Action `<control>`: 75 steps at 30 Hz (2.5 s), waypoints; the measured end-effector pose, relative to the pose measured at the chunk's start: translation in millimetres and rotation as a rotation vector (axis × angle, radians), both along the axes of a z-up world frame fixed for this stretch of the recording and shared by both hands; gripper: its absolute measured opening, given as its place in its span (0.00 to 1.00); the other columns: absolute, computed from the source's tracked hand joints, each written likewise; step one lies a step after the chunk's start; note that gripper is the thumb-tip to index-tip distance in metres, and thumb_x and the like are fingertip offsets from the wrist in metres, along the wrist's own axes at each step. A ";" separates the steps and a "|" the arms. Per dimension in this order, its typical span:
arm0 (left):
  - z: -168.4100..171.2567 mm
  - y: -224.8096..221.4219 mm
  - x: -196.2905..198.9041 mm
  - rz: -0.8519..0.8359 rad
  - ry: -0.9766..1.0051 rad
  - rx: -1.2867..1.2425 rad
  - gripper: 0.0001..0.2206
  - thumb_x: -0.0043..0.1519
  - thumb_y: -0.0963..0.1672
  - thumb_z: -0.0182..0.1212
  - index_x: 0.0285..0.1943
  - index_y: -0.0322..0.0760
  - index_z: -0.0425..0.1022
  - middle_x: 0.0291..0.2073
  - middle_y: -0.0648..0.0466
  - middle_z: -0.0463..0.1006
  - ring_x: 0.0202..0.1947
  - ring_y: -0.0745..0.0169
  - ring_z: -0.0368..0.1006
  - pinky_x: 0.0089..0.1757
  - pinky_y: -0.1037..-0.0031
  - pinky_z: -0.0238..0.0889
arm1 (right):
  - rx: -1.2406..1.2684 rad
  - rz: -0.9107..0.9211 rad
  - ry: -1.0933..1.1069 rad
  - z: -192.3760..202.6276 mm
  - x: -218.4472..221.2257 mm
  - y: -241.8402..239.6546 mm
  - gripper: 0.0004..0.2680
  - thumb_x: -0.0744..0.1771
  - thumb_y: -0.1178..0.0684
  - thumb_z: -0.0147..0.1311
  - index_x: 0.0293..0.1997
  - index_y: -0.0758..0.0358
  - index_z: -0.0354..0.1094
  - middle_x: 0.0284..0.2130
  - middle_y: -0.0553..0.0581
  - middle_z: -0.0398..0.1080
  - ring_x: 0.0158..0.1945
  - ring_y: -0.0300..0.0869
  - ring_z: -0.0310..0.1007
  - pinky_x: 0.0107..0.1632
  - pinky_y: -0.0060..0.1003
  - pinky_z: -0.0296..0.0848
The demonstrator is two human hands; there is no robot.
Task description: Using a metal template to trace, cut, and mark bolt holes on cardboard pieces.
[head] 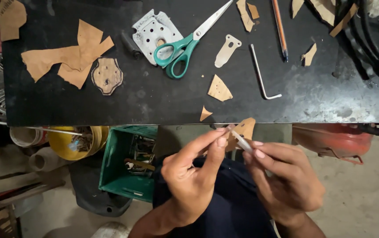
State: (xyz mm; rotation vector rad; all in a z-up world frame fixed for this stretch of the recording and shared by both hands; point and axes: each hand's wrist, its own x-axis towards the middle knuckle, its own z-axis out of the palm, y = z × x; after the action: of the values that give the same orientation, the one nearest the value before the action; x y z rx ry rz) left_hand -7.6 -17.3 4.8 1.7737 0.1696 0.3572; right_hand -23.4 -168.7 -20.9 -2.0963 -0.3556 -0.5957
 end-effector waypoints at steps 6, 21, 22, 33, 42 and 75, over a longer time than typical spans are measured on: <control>-0.6 -3.3 0.3 0.014 -0.027 -0.037 0.07 0.64 0.40 0.63 0.46 0.29 0.82 0.39 0.47 0.87 0.37 0.66 0.85 0.42 0.79 0.81 | 0.086 -0.088 0.080 21.7 10.3 22.9 0.05 0.64 0.68 0.62 0.32 0.74 0.67 0.30 0.67 0.76 0.32 0.49 0.79 0.38 0.35 0.77; -5.2 3.9 -2.6 0.010 -0.051 0.034 0.07 0.64 0.42 0.63 0.46 0.32 0.82 0.40 0.50 0.87 0.37 0.68 0.85 0.41 0.80 0.80 | 0.010 -0.096 0.027 24.2 11.4 25.2 0.08 0.64 0.69 0.66 0.42 0.73 0.68 0.39 0.67 0.76 0.40 0.49 0.81 0.46 0.36 0.77; -2.8 3.6 -2.0 0.011 -0.051 0.034 0.07 0.64 0.42 0.63 0.46 0.32 0.82 0.40 0.50 0.87 0.37 0.68 0.85 0.41 0.80 0.80 | 0.010 -0.095 0.028 26.5 11.7 27.2 0.08 0.64 0.69 0.66 0.42 0.73 0.68 0.39 0.67 0.76 0.40 0.49 0.81 0.46 0.36 0.77; -3.5 0.6 0.6 0.003 -0.078 0.007 0.07 0.63 0.40 0.64 0.46 0.29 0.82 0.40 0.48 0.86 0.38 0.66 0.85 0.42 0.79 0.80 | -0.008 -0.162 0.129 32.7 11.0 31.4 0.07 0.65 0.65 0.66 0.41 0.74 0.70 0.35 0.65 0.75 0.35 0.45 0.73 0.34 0.30 0.75; -1.8 1.2 3.8 -0.042 -0.074 0.005 0.06 0.64 0.39 0.63 0.48 0.30 0.81 0.42 0.48 0.86 0.39 0.67 0.85 0.43 0.80 0.79 | -0.051 -0.124 0.133 33.0 15.3 28.1 0.07 0.66 0.63 0.66 0.43 0.69 0.72 0.35 0.61 0.72 0.29 0.39 0.65 0.35 0.30 0.70; 10.1 53.7 56.5 -0.914 0.019 -0.360 0.06 0.67 0.44 0.63 0.51 0.41 0.78 0.44 0.53 0.80 0.49 0.56 0.79 0.53 0.68 0.74 | 0.011 0.344 0.357 44.2 69.8 -26.0 0.07 0.68 0.55 0.50 0.30 0.63 0.72 0.31 0.52 0.77 0.37 0.40 0.75 0.43 0.30 0.73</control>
State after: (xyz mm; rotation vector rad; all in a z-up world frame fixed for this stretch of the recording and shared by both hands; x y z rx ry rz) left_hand 48.9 36.4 14.9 1.3282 -0.5270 -0.3347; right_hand 46.4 -194.7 23.3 -2.0194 -0.4897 -0.0188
